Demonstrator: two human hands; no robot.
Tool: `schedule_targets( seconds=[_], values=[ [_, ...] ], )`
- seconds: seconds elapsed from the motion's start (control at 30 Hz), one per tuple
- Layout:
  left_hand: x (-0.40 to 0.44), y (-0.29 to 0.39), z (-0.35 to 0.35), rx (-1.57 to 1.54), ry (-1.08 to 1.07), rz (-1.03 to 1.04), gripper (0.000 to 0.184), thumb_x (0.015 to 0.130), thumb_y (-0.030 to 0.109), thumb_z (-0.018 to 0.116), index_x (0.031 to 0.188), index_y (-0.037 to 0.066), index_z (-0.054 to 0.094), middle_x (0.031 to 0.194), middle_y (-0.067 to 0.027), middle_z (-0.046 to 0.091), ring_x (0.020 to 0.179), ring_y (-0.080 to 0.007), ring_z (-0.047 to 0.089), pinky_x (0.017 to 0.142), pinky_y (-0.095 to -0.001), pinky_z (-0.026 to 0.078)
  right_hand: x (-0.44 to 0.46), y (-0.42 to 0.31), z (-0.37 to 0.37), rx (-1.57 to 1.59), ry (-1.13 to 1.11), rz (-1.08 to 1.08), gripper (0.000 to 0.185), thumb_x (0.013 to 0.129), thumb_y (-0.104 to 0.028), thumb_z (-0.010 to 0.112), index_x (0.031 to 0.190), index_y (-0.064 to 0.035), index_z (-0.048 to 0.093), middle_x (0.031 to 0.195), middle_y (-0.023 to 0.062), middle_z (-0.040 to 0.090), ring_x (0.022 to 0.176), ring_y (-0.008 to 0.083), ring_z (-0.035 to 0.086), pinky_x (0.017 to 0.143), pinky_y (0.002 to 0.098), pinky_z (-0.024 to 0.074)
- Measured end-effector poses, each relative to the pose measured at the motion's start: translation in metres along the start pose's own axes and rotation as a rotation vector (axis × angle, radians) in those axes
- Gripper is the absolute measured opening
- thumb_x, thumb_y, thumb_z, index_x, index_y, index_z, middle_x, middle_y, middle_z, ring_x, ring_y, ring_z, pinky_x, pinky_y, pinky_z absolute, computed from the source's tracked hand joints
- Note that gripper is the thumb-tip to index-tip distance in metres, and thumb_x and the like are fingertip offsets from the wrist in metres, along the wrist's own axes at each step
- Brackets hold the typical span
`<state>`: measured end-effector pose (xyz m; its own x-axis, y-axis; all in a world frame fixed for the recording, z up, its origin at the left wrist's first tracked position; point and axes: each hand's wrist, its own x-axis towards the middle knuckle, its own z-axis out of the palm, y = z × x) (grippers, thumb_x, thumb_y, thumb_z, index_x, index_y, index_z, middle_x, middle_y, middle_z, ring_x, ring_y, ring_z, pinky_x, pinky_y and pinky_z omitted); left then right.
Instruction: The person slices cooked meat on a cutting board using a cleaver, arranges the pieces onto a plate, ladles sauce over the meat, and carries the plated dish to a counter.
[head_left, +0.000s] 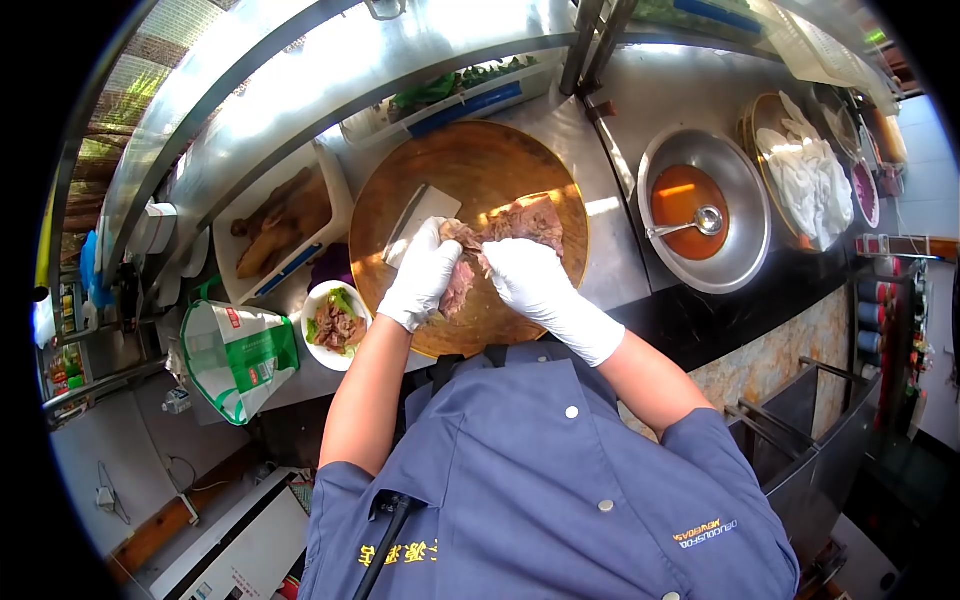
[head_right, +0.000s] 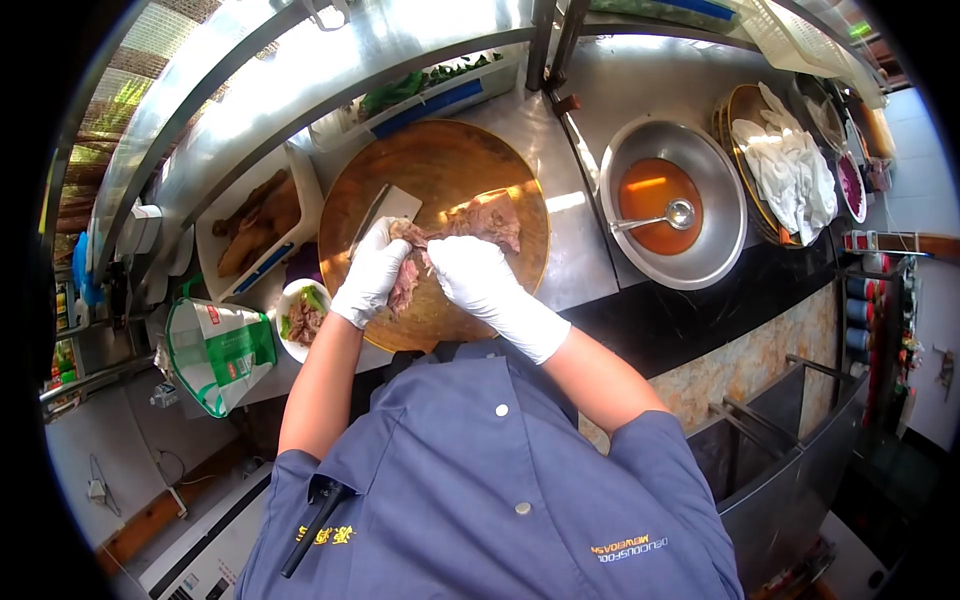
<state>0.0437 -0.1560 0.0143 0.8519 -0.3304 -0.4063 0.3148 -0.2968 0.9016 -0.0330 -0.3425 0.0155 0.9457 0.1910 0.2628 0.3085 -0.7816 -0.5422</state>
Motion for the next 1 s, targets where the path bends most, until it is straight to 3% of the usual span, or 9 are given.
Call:
schedule_targets(
  seconds=[0.2,0.23,0.33,0.37,0.5,0.67,0.83,0.93,1.0],
  values=[
    [0.012,-0.017,-0.036,-0.463,0.131,0.049,0.023,0.099,0.006,0.051,0.121,0.003,0.054,0.092,-0.0088,0.064,0.070,-0.0146,0.063,0.060,-0.0296,0.054,-0.024,0.010,0.012,0.358,0.195,0.177,0.010,0.093,-0.013,0.065,0.100,-0.0064,0.066,0.075,0.0148,0.063,0.077,0.0392,0.067,0.071,0.0468,0.0546],
    [0.003,-0.003,-0.032,-0.538,0.150,0.002,0.021,0.098,0.002,0.052,0.119,0.003,0.053,0.099,-0.0082,0.062,0.082,-0.0157,0.063,0.070,-0.0317,0.056,-0.031,0.020,0.020,0.420,-0.012,0.224,0.017,0.093,-0.011,0.063,0.109,-0.0053,0.064,0.085,0.0173,0.065,0.084,0.0422,0.067,0.075,0.0487,0.0552],
    [0.009,-0.029,-0.031,-0.663,0.064,0.067,0.020,0.098,-0.001,0.053,0.117,0.003,0.054,0.098,-0.0095,0.062,0.082,-0.0189,0.064,0.072,-0.0335,0.057,-0.042,0.026,0.045,0.289,-0.125,0.180,0.030,0.093,-0.011,0.062,0.122,-0.0030,0.061,0.097,0.0207,0.066,0.092,0.0422,0.066,0.079,0.0486,0.0553],
    [0.015,-0.050,-0.035,-0.684,0.062,0.066,0.025,0.097,-0.004,0.055,0.120,0.003,0.052,0.115,-0.0091,0.063,0.099,-0.0208,0.065,0.080,-0.0388,0.059,-0.045,0.029,0.059,0.293,-0.166,0.206,0.043,0.092,-0.013,0.062,0.132,0.0006,0.055,0.103,0.0241,0.064,0.097,0.0428,0.065,0.084,0.0492,0.0546],
    [0.003,-0.066,-0.030,-0.708,0.066,-0.076,0.027,0.097,0.001,0.059,0.123,0.001,0.052,0.114,-0.0095,0.064,0.095,-0.0220,0.065,0.075,-0.0417,0.059,-0.033,0.018,0.047,0.267,-0.251,0.302,0.046,0.092,-0.017,0.066,0.131,0.0068,0.056,0.106,0.0270,0.066,0.099,0.0412,0.067,0.087,0.0453,0.0548],
    [-0.024,-0.021,-0.001,-0.477,0.129,-0.125,0.042,0.099,0.008,0.060,0.139,-0.002,0.048,0.116,-0.0092,0.062,0.099,-0.0194,0.066,0.077,-0.0390,0.059,-0.006,-0.003,0.020,0.800,-0.178,0.455,0.054,0.090,-0.026,0.075,0.130,0.0061,0.060,0.111,0.0190,0.071,0.100,0.0236,0.070,0.088,0.0360,0.0551],
    [-0.038,0.000,0.005,-0.125,0.006,0.032,0.040,0.101,0.012,0.061,0.137,-0.003,0.055,0.111,-0.0051,0.066,0.093,-0.0115,0.063,0.080,-0.0270,0.054,0.007,-0.007,0.012,0.906,-0.280,0.533,0.042,0.087,-0.020,0.077,0.113,0.0095,0.063,0.097,0.0109,0.072,0.091,0.0141,0.068,0.079,0.0318,0.0553],
    [-0.040,0.010,0.010,0.141,0.081,0.160,0.032,0.098,0.018,0.062,0.118,-0.007,0.065,0.092,-0.0164,0.071,0.081,-0.0187,0.067,0.077,-0.0332,0.054,0.007,-0.017,0.005,0.931,-0.310,0.534,0.035,0.086,-0.020,0.074,0.105,0.0079,0.065,0.090,0.0095,0.070,0.087,0.0154,0.067,0.076,0.0335,0.0540],
    [-0.041,0.017,0.007,0.274,0.064,0.198,0.030,0.096,0.018,0.063,0.112,-0.006,0.066,0.089,-0.0207,0.070,0.080,-0.0206,0.068,0.075,-0.0350,0.054,0.009,-0.024,0.005,0.732,-0.220,0.402,0.027,0.083,-0.021,0.069,0.095,0.0025,0.067,0.087,0.0142,0.069,0.082,0.0266,0.069,0.073,0.0392,0.0534]
  ],
)
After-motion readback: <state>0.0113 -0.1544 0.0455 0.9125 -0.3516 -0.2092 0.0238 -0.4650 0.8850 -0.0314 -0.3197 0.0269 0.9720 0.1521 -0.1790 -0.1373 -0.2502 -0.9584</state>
